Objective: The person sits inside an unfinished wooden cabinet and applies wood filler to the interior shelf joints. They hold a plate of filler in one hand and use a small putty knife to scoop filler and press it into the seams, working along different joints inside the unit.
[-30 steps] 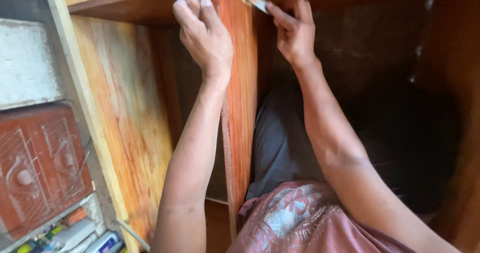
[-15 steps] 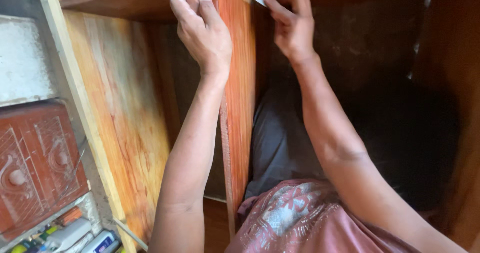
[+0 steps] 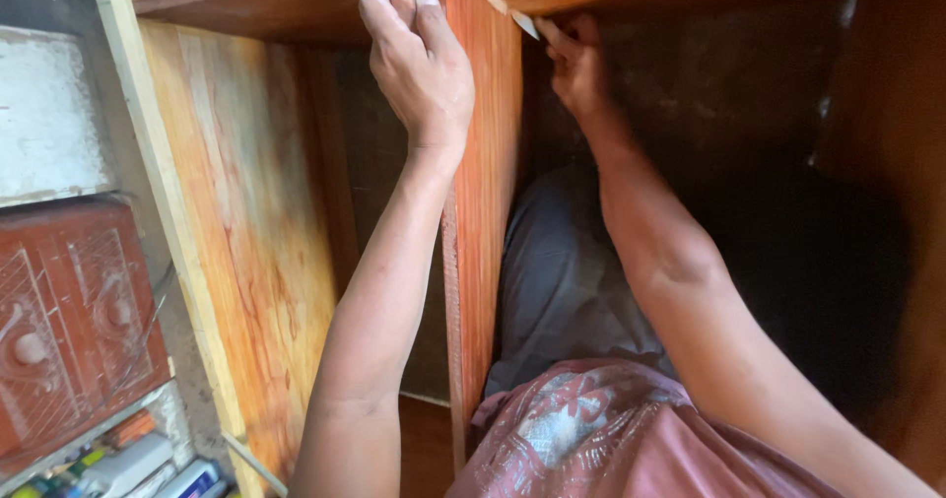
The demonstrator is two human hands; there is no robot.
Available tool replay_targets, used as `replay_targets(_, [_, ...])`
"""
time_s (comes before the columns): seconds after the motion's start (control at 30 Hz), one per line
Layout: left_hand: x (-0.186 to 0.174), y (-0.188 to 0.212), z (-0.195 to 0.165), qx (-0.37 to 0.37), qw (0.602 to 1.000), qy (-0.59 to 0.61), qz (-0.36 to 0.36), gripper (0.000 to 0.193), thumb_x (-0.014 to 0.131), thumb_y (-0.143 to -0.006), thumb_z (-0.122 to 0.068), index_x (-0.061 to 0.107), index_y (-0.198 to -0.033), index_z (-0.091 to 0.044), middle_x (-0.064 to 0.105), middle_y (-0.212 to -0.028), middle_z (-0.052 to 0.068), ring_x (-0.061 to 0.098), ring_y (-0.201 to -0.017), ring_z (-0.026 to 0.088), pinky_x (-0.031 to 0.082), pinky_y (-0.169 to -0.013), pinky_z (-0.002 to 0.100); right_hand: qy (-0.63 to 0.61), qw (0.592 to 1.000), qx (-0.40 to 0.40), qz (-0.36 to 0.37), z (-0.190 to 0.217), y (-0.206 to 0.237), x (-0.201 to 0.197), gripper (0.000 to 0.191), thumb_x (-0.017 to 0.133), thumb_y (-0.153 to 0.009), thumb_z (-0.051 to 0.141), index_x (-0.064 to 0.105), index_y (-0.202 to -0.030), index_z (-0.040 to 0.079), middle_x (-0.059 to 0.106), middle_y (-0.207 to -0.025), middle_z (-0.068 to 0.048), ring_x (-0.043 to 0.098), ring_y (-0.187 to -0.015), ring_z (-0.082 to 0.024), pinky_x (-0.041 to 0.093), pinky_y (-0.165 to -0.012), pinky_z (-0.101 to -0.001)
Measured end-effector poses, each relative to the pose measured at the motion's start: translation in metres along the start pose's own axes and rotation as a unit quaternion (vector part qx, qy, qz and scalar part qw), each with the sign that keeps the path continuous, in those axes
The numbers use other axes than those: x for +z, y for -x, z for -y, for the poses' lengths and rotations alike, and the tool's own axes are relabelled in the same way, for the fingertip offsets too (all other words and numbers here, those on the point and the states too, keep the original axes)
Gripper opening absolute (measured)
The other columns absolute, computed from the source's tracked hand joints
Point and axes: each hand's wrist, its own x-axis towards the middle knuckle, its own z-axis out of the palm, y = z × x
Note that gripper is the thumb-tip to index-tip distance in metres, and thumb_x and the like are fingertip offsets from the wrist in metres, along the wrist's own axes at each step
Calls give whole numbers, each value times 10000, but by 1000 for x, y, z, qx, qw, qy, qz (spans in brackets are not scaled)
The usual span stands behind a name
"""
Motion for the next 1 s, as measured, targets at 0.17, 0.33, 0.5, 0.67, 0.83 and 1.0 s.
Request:
replay_targets(0.17, [-1, -3, -4, -21, 999, 24, 4, 162, 554, -1071, -116, 445, -1057, 3, 717, -1006, 181, 777, -963, 300, 590, -857, 386, 180, 977, -112, 6, 71, 4, -15, 575, 521, -917, -104, 665, -1410, 156, 429, -1097, -84, 571, -1056, -243, 490, -868, -349])
replay_targets(0.33, [0, -3, -1, -21, 1000, -10, 1, 146, 551, -1058, -109, 460, -1065, 4, 691, -933, 178, 717, -864, 315, 559, -819, 401, 364, 900, -239, 15, 92, -6, -1, 584, 626, -863, -123, 697, -1371, 156, 551, -1071, -130, 541, -984, -356, 461, -856, -469])
replay_targets(0.5, [1, -1, 3, -19, 1000, 13, 4, 157, 552, -1067, -118, 454, -1079, 4, 695, -959, 186, 728, -879, 327, 570, -835, 407, 332, 929, -162, 17, 17, 14, -9, 605, 584, -849, -149, 717, -1354, 157, 537, -1018, -121, 541, -930, -306, 473, -840, -384])
replay_targets(0.67, [0, -3, 1, -17, 1000, -6, 4, 160, 553, -1062, -123, 460, -1091, 3, 716, -997, 202, 746, -934, 338, 567, -837, 404, 85, 996, -8, -25, 9, 15, -16, 502, 612, -839, -153, 700, -1243, 132, 510, -976, -103, 533, -880, -246, 457, -798, -325])
replay_targets(0.83, [-1, -5, 0, -16, 1000, -5, -5, 169, 564, -1065, -121, 461, -1099, 8, 704, -1039, 224, 739, -1004, 349, 572, -866, 409, 340, 907, -247, -35, 71, 2, -5, 541, 642, -845, -120, 719, -1309, 148, 543, -1028, -98, 537, -949, -268, 463, -836, -366])
replay_targets(1.0, [1, -4, 5, -50, 999, 0, 1, 164, 556, -1059, -120, 463, -1087, 12, 721, -994, 211, 767, -938, 315, 579, -843, 393, 316, 935, -160, -1, 52, -1, 9, 537, 598, -862, -109, 742, -1326, 121, 552, -996, -99, 529, -911, -248, 470, -793, -363])
